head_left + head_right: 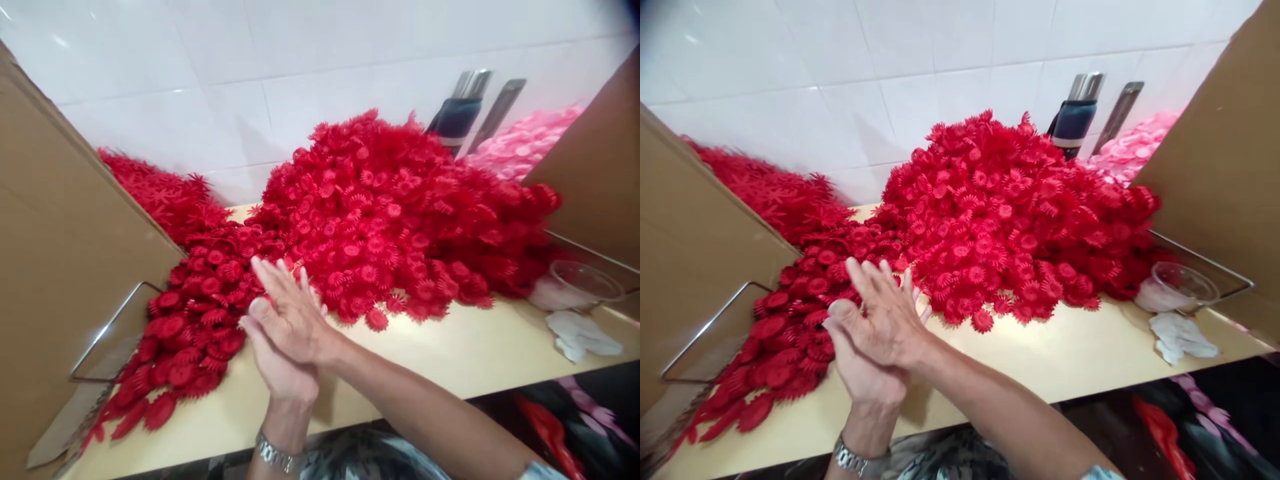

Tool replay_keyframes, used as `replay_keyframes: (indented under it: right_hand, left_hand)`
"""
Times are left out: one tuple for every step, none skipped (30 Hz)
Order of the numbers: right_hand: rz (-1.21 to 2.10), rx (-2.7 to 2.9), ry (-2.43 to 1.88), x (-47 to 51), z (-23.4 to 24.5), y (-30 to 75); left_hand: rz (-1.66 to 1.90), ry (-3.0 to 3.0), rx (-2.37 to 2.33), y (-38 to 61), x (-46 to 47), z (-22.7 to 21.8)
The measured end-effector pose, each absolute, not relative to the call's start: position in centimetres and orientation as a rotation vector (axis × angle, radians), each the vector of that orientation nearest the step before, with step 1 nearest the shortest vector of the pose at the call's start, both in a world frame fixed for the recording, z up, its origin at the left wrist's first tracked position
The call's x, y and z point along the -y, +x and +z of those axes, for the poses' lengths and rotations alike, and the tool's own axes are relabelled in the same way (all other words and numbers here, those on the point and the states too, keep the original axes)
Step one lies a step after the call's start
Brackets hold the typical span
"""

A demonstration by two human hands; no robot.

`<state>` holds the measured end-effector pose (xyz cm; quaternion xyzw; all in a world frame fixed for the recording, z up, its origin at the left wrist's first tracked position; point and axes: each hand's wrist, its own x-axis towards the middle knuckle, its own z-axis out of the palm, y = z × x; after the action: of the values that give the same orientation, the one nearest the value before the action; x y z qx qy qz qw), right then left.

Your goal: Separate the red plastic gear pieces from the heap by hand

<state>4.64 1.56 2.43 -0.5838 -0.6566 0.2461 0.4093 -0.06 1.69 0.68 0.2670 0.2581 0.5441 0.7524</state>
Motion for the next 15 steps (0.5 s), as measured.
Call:
replay_keyframes:
  right_hand:
    - [0.628,1.643,-1.487,-1.7,2.4,4.8]
    - [0.639,1.648,-1.488,-1.6,2.3,4.9]
    - [0.65,1.664,-1.476,-1.4,2.3,4.8]
    - [0.653,1.681,-1.46,-1.1,2.2,4.7]
    - [0.655,1.701,-1.441,-0.8,2.2,4.5]
    - [0.65,1.723,-1.423,-0.6,2.1,4.5]
    - [0.635,1.731,-1.419,-0.6,2.1,4.5]
    - [0.617,1.721,-1.431,-0.7,2.1,4.6]
    - [0.6,1.695,-1.455,-0.9,2.1,4.7]
    - [0.586,1.675,-1.481,-1.2,2.0,4.9]
    - [0.575,1.665,-1.502,-1.5,1.9,5.1]
    - [0.563,1.662,-1.514,-1.5,1.8,5.1]
    - [0.557,1.671,-1.512,-1.4,1.7,5.1]
    - [0.553,1.688,-1.499,-1.2,1.5,4.9]
    - [0.553,1.699,-1.486,-0.8,1.4,4.7]
  left_hand:
    - [1.167,0.565,-0.527,0.2,-1.7,0.5]
    - [1.155,0.553,-0.491,0.3,-1.7,0.3]
    - [1.175,0.546,-0.467,0.3,-1.7,-0.1]
    - [1.225,0.544,-0.457,0.2,-1.7,-0.6]
    - [1.289,0.547,-0.462,0.0,-1.8,-1.0]
    - [1.356,0.554,-0.483,-0.1,-1.8,-1.3]
    - [1.393,0.558,-0.503,-0.2,-1.9,-1.5]
    - [1.404,0.559,-0.519,-0.2,-2.0,-1.4]
    - [1.375,0.558,-0.524,-0.1,-2.0,-1.1]
    - [1.325,0.561,-0.516,0.1,-2.0,-0.7]
    - [1.277,0.561,-0.498,0.3,-1.9,-0.2]
    - [1.216,0.557,-0.47,0.6,-1.8,0.3]
    - [1.203,0.552,-0.465,0.9,-1.5,0.7]
    - [1.23,0.544,-0.478,1.2,-1.2,1.0]
    - [1.302,0.537,-0.521,1.5,-0.9,1.1]
